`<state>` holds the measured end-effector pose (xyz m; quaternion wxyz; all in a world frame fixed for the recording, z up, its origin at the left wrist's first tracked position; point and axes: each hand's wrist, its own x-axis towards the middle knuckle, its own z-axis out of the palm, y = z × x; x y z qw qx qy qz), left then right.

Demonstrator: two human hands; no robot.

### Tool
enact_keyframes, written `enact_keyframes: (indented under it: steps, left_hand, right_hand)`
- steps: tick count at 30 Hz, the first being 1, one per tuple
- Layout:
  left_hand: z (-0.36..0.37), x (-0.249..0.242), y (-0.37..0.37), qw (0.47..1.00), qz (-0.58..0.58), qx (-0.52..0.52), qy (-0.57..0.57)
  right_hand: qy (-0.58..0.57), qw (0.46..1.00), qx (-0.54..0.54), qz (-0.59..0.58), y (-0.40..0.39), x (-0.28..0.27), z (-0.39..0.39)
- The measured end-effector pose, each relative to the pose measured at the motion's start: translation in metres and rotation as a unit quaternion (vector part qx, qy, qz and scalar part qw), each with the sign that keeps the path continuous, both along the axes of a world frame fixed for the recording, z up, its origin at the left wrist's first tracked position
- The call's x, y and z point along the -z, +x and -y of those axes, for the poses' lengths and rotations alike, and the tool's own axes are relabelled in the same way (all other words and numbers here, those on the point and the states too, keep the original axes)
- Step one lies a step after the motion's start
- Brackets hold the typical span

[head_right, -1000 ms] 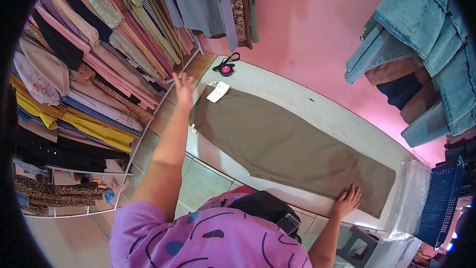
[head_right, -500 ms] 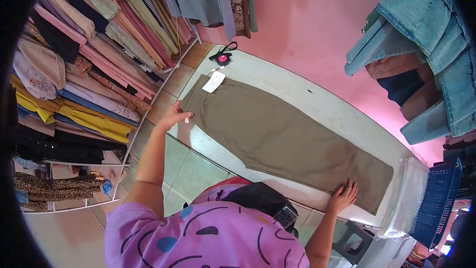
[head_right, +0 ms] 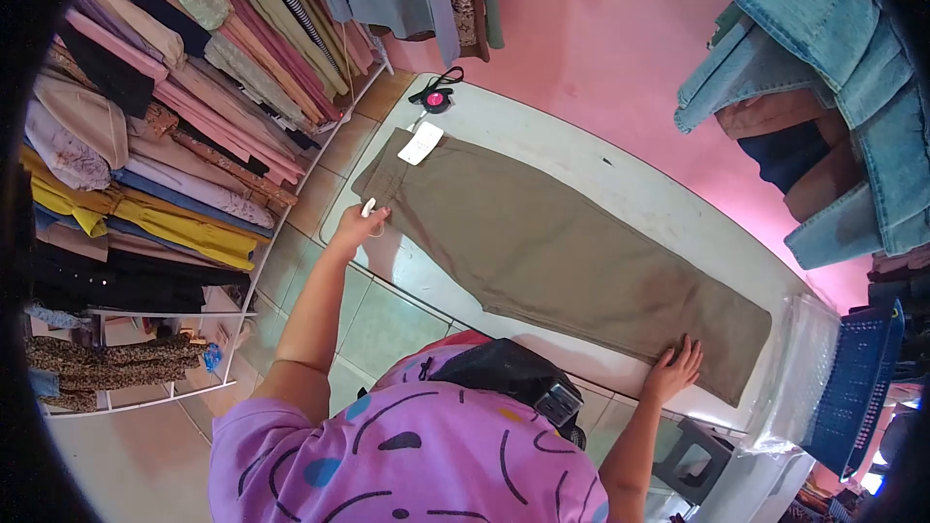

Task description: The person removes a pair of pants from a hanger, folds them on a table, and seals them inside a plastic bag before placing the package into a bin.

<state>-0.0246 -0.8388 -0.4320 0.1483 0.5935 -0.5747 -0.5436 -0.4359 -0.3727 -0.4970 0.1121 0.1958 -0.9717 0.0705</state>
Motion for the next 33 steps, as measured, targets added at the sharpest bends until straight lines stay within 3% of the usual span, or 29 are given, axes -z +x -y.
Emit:
enact_keyframes:
  steps: [4,6,10,13,15,16,18,22,23,25,26,28,29,31,33]
  left_hand:
    - [0.005,0.008,-0.004,0.996,-0.080,-0.043,0.014]
    - [0.006,0.010,-0.014,0.971,-0.127,0.033,-0.199]
    - [0.014,0.034,-0.020,0.975,-0.128,0.017,-0.183]
    - [0.022,0.032,-0.013,0.974,-0.029,0.082,-0.209]
    - [0.031,0.027,-0.001,0.967,-0.149,0.112,-0.175]
    - [0.026,0.002,0.002,0.964,-0.188,0.089,-0.165]
    - [0.027,-0.034,0.025,0.978,-0.121,0.066,-0.159]
    - [0.024,-0.069,0.081,0.935,-0.049,0.082,-0.341]
    - [0.027,-0.070,0.098,0.936,-0.047,0.083,-0.340]
    - [0.032,-0.070,0.134,0.981,-0.066,0.032,-0.177]
    - [0.032,-0.066,0.148,0.982,-0.065,0.032,-0.176]
    - [0.026,-0.069,0.159,0.948,0.266,0.007,-0.174]
    - [0.021,-0.063,0.156,0.948,0.267,0.008,-0.173]
    - [-0.003,-0.075,0.117,0.825,0.555,0.048,-0.097]
    - [-0.001,-0.032,0.110,0.806,0.502,0.060,-0.306]
  right_hand:
    - [-0.009,1.000,0.001,0.001,0.002,-0.003,0.001]
    - [-0.011,1.000,0.001,-0.001,0.002,-0.002,0.002]
    - [-0.012,1.000,0.002,-0.006,0.001,-0.002,0.002]
    - [-0.017,1.000,0.000,-0.005,0.002,-0.002,0.002]
    - [-0.016,1.000,0.004,-0.001,0.003,-0.003,0.002]
    - [-0.015,1.000,0.005,0.001,0.003,-0.003,0.002]
    - [-0.017,1.000,0.006,-0.001,0.002,-0.002,0.002]
    - [-0.014,1.000,0.007,0.003,0.004,-0.003,0.002]
    - [-0.016,1.000,0.005,0.000,0.003,-0.002,0.002]
    - [-0.018,1.000,0.003,-0.003,0.002,-0.002,0.001]
    - [-0.018,1.000,0.003,-0.002,0.002,-0.003,0.001]
    - [-0.018,1.000,0.005,0.001,0.004,-0.003,0.003]
    - [-0.019,1.000,0.002,0.000,0.004,-0.004,0.003]
    - [-0.019,1.000,0.000,-0.004,0.003,-0.005,0.003]
    - [-0.016,1.000,0.005,-0.001,0.003,-0.003,0.002]
